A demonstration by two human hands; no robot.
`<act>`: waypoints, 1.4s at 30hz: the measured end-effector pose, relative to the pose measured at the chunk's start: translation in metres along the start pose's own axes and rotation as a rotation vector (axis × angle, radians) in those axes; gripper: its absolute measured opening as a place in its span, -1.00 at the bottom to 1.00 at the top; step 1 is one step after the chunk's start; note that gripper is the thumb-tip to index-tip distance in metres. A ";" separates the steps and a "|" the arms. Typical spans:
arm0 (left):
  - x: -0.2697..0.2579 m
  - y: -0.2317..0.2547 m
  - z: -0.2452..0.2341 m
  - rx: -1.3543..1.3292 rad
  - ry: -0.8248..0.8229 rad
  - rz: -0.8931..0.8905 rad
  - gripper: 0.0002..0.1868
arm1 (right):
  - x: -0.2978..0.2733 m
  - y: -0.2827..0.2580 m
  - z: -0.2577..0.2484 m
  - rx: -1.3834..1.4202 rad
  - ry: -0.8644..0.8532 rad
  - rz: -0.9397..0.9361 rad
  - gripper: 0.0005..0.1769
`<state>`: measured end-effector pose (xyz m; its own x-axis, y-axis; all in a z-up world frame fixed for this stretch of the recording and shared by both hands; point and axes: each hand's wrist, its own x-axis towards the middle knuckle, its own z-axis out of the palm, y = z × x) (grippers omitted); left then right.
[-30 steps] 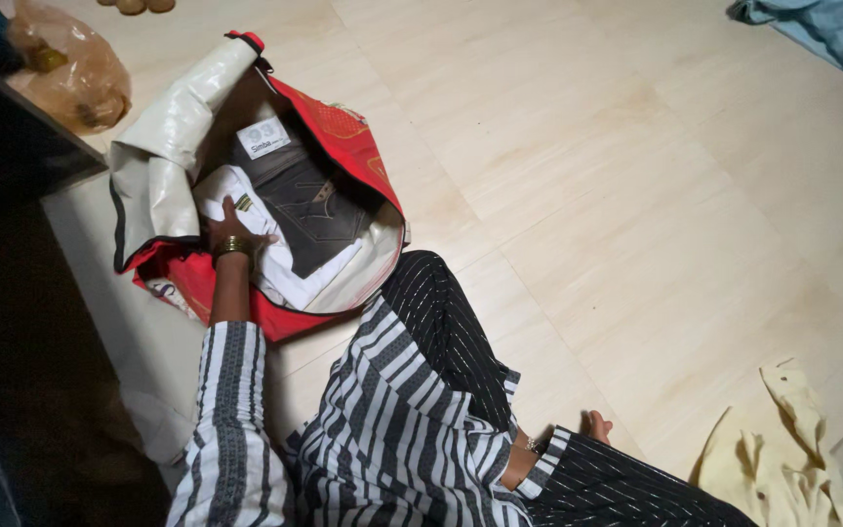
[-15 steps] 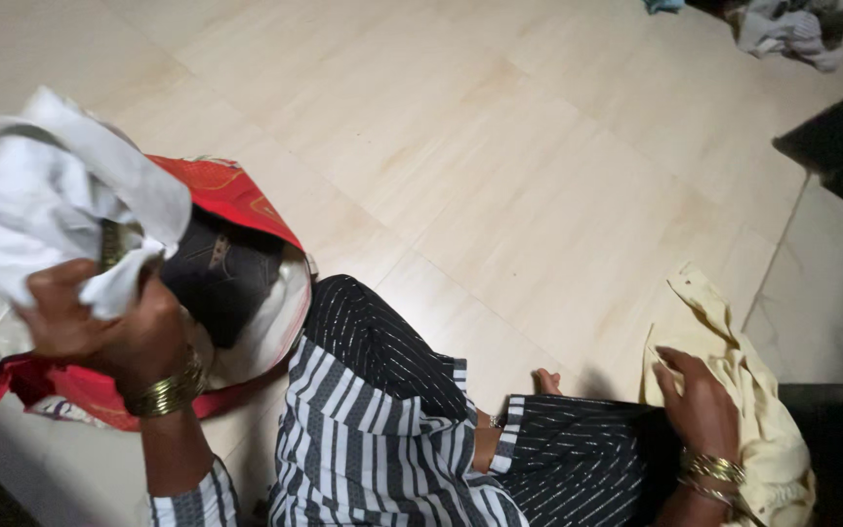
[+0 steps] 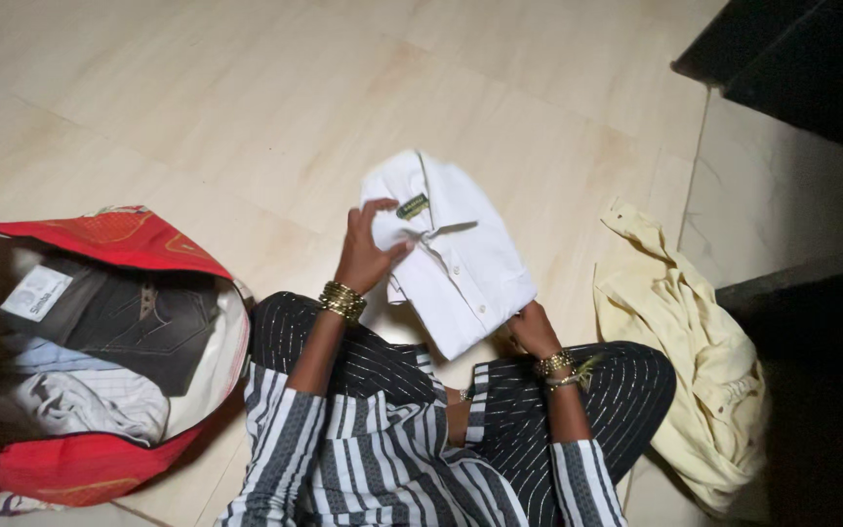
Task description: The person folds a yellow shirt and a pair of white pants while sitting on the floor, then places them into a red bag.
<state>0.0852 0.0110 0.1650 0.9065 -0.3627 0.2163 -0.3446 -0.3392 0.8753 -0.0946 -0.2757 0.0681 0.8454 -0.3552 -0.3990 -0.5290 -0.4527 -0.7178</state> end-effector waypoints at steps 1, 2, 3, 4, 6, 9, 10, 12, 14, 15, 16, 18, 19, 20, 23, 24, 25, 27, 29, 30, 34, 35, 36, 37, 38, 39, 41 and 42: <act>-0.001 -0.026 0.024 0.145 -0.100 -0.153 -0.13 | 0.003 0.014 0.002 -0.109 0.035 0.022 -0.64; -0.005 -0.052 0.047 0.290 -0.194 -0.304 0.03 | 0.006 0.022 0.006 -0.222 0.069 0.041 -0.63; -0.019 -0.077 0.063 0.280 -0.209 -0.303 -0.03 | 0.007 0.027 0.007 -0.336 0.103 0.060 -0.61; -0.034 -0.100 0.074 0.274 -0.219 -0.300 -0.10 | 0.008 0.028 0.007 -0.393 0.166 0.090 -0.62; -0.061 -0.135 0.095 0.274 -0.246 -0.280 -0.30 | 0.006 0.024 0.008 -0.507 0.288 0.149 -0.61; -0.091 -0.165 0.109 0.189 -0.202 -0.121 -0.44 | 0.014 0.003 0.011 -0.317 0.437 -0.003 -0.64; -0.097 -0.170 0.109 0.173 -0.209 -0.085 -0.47 | 0.017 -0.005 0.014 -0.288 0.432 -0.048 -0.67; -0.097 -0.170 0.109 0.111 -0.198 -0.062 -0.54 | 0.023 -0.023 0.028 -0.230 0.421 -0.138 -0.72; -0.096 -0.162 0.107 0.015 -0.162 -0.089 -0.62 | 0.030 -0.038 0.047 -0.210 0.372 -0.207 -0.75; -0.093 -0.158 0.107 0.001 -0.150 -0.094 -0.64 | 0.036 -0.045 0.057 -0.232 0.331 -0.196 -0.75; -0.092 -0.154 0.105 -0.009 -0.138 -0.102 -0.66 | 0.040 -0.052 0.068 -0.251 0.286 -0.185 -0.75; -0.093 -0.148 0.103 -0.009 -0.130 -0.108 -0.69 | 0.045 -0.059 0.087 -0.311 0.245 -0.243 -0.68; -0.091 -0.146 0.101 0.001 -0.135 -0.105 -0.69 | 0.048 -0.062 0.096 -0.345 0.298 -0.301 -0.62; -0.092 -0.142 0.100 0.011 -0.143 -0.107 -0.70 | 0.048 -0.063 0.104 -0.379 0.346 -0.356 -0.55; -0.096 -0.135 0.099 0.012 -0.182 -0.183 -0.69 | 0.047 -0.055 0.113 -0.450 0.414 -0.410 -0.55; -0.091 -0.133 0.097 -0.011 -0.155 -0.189 -0.68 | 0.051 -0.058 0.117 -0.451 0.435 -0.412 -0.59; -0.088 -0.131 0.096 -0.034 -0.127 -0.195 -0.68 | 0.057 -0.062 0.122 -0.418 0.471 -0.438 -0.64; -0.070 -0.128 0.112 -0.045 -0.103 -0.129 -0.64 | 0.059 -0.051 0.119 -0.373 0.562 -0.450 -0.73; -0.063 -0.128 0.132 0.032 -0.052 -0.078 -0.57 | 0.057 -0.034 0.122 -0.218 0.539 -0.315 -0.82; -0.036 -0.125 0.140 0.085 0.010 -0.029 -0.53 | 0.077 -0.045 0.117 -0.131 0.556 -0.287 -0.87; -0.012 -0.118 0.151 0.259 -0.073 0.103 -0.29 | 0.072 -0.042 0.103 0.018 0.471 -0.198 -0.89; -0.010 -0.122 0.152 0.305 -0.113 0.134 -0.32 | 0.069 -0.036 0.097 0.057 0.442 -0.193 -0.87; -0.001 -0.125 0.151 0.356 -0.143 0.169 -0.35 | 0.075 -0.036 0.091 0.098 0.415 -0.200 -0.86; 0.006 -0.129 0.149 0.377 -0.180 0.125 -0.42 | 0.084 -0.038 0.089 0.144 0.418 -0.210 -0.86; 0.006 -0.132 0.148 0.392 -0.224 0.075 -0.50 | 0.087 -0.037 0.089 0.186 0.420 -0.210 -0.87; 0.005 -0.133 0.147 0.406 -0.268 0.025 -0.56 | 0.089 -0.037 0.091 0.228 0.421 -0.209 -0.87; 0.004 -0.131 0.144 0.405 -0.221 0.044 -0.66 | 0.088 -0.037 0.095 0.201 0.406 -0.245 -0.86; 0.000 -0.129 0.141 0.406 -0.199 0.052 -0.70 | 0.086 -0.039 0.097 0.189 0.398 -0.261 -0.86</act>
<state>0.0955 -0.0680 -0.0087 0.8344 -0.5346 0.1338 -0.4924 -0.6143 0.6166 0.0056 -0.2093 0.0068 0.8343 -0.5505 0.0292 -0.2502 -0.4254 -0.8697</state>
